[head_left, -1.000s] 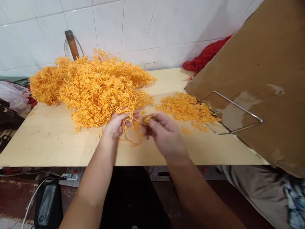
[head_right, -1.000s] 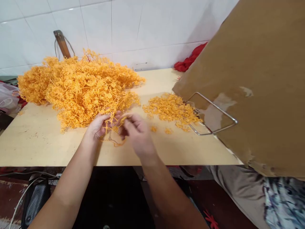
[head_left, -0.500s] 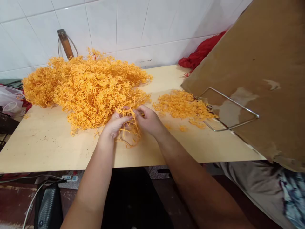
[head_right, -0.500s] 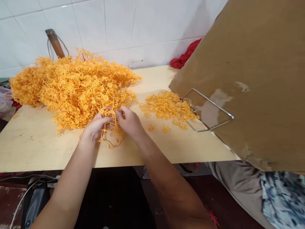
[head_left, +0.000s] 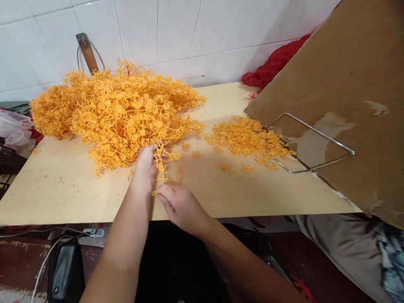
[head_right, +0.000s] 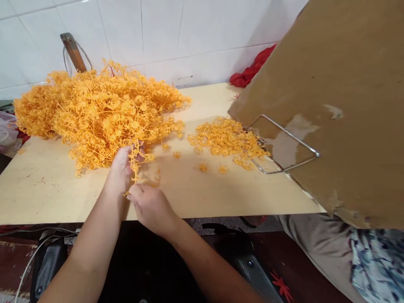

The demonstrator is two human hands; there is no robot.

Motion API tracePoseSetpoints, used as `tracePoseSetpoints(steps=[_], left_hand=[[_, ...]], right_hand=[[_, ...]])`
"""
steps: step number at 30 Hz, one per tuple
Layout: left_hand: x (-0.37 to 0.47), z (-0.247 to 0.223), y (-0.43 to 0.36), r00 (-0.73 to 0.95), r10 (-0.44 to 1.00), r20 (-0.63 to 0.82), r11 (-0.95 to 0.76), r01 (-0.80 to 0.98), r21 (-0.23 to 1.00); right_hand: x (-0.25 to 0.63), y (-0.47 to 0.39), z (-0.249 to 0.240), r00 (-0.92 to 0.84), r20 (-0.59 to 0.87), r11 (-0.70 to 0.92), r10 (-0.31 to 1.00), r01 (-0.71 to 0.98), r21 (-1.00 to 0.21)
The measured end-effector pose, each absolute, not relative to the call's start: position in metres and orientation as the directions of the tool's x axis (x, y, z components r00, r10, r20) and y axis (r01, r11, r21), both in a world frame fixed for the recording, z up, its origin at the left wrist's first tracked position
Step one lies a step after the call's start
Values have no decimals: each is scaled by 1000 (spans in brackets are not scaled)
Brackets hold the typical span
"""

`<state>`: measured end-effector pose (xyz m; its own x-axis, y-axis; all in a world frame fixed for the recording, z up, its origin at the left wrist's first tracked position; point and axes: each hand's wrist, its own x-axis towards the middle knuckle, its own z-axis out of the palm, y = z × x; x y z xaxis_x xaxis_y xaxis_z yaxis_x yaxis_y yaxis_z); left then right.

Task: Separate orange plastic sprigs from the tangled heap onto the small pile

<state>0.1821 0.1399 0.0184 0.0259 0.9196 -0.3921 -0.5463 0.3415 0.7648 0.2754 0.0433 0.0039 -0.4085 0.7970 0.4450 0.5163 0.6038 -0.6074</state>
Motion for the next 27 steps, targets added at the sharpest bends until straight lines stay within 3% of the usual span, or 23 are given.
tracePoseSetpoints(steps=[2,5,8,11,13,16,18,20,23,27], left_hand=[[180,21,140,67,915,-397,363,-561,744],[178,22,139,129,900,-417,409,-583,702],[177,22,139,192,891,-412,435,-622,651],[177,22,139,226,892,-392,433,-677,595],[178,22,139,237,890,-389,432,-712,554],[180,22,141,240,888,-391,432,-727,534],[181,22,142,230,887,-401,437,-700,565],[181,22,142,225,878,-424,458,-656,600],[180,25,139,224,888,-402,448,-624,640],[179,28,131,299,922,-246,380,-578,722]], right_hand=[[280,40,9,-341,439,552,831,419,-720],[309,60,18,-1,368,354,930,278,-893],[356,101,21,332,275,169,902,315,-934],[390,134,19,454,266,47,851,438,-898],[391,137,17,423,390,80,818,588,-805],[360,117,18,188,551,286,813,695,-660],[331,101,19,-10,430,360,903,567,-741],[310,92,18,-137,287,317,948,475,-821],[302,94,14,-118,270,293,956,470,-832],[314,103,10,-68,320,313,945,470,-825]])
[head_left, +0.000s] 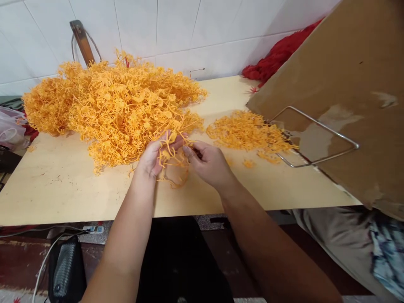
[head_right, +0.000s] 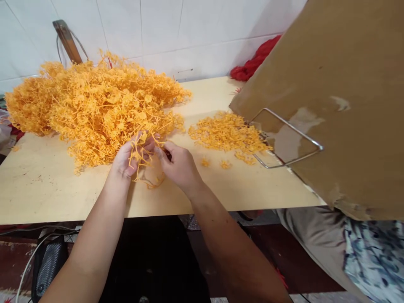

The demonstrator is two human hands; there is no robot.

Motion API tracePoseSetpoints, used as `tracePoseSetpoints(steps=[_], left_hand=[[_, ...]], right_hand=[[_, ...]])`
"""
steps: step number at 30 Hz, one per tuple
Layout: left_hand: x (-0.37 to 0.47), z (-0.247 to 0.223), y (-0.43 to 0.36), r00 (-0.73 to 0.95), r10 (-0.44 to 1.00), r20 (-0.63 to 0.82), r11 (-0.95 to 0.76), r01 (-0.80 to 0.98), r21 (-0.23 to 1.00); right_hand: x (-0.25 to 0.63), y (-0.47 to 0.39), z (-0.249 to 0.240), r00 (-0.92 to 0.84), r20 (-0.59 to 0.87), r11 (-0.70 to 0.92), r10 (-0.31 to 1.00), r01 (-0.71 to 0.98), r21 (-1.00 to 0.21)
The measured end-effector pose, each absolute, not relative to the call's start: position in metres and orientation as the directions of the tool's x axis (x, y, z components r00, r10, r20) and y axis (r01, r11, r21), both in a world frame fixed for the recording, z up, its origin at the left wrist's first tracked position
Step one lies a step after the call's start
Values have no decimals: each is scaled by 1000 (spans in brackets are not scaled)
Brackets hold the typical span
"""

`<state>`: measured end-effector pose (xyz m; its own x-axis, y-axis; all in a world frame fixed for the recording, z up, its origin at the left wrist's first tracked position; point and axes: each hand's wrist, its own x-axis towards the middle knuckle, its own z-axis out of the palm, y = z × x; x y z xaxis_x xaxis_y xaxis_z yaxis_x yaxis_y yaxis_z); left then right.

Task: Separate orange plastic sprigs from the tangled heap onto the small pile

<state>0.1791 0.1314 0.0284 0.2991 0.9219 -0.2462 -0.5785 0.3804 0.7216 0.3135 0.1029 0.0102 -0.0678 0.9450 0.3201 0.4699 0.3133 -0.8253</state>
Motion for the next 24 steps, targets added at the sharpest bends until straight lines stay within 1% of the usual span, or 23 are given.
tracePoseSetpoints(steps=[3,5,8,11,14,17,18,19,21,22,23,24], left_hand=[[180,27,128,283,943,-175,307,-533,788],[180,25,128,235,957,-172,273,-521,809],[182,23,130,170,962,-215,273,-541,795],[185,22,130,140,960,-244,280,-563,778],[191,20,131,75,970,-231,229,-594,771],[195,17,134,0,975,-220,171,-629,758],[195,16,137,-32,972,-233,159,-637,754],[194,15,140,-73,966,-248,146,-641,754],[192,14,146,-155,955,-253,100,-633,767],[191,14,148,-182,954,-239,77,-621,780],[191,13,149,-190,957,-221,64,-603,795],[190,13,149,-180,962,-204,62,-583,810]], right_hand=[[314,99,13,-99,321,330,942,455,-827],[308,95,15,-152,326,359,933,454,-816],[300,90,17,-192,344,394,919,497,-773],[299,91,16,-194,357,404,914,532,-744],[300,90,12,-182,388,419,903,570,-707],[295,75,9,-162,426,421,890,649,-634],[292,66,9,-185,446,448,876,654,-610],[288,55,10,-237,470,502,850,634,-588],[282,35,12,-398,506,643,765,508,-573],[281,28,14,-460,504,679,731,423,-600],[282,24,16,-478,484,664,733,347,-663],[285,24,17,-445,447,594,776,278,-755]])
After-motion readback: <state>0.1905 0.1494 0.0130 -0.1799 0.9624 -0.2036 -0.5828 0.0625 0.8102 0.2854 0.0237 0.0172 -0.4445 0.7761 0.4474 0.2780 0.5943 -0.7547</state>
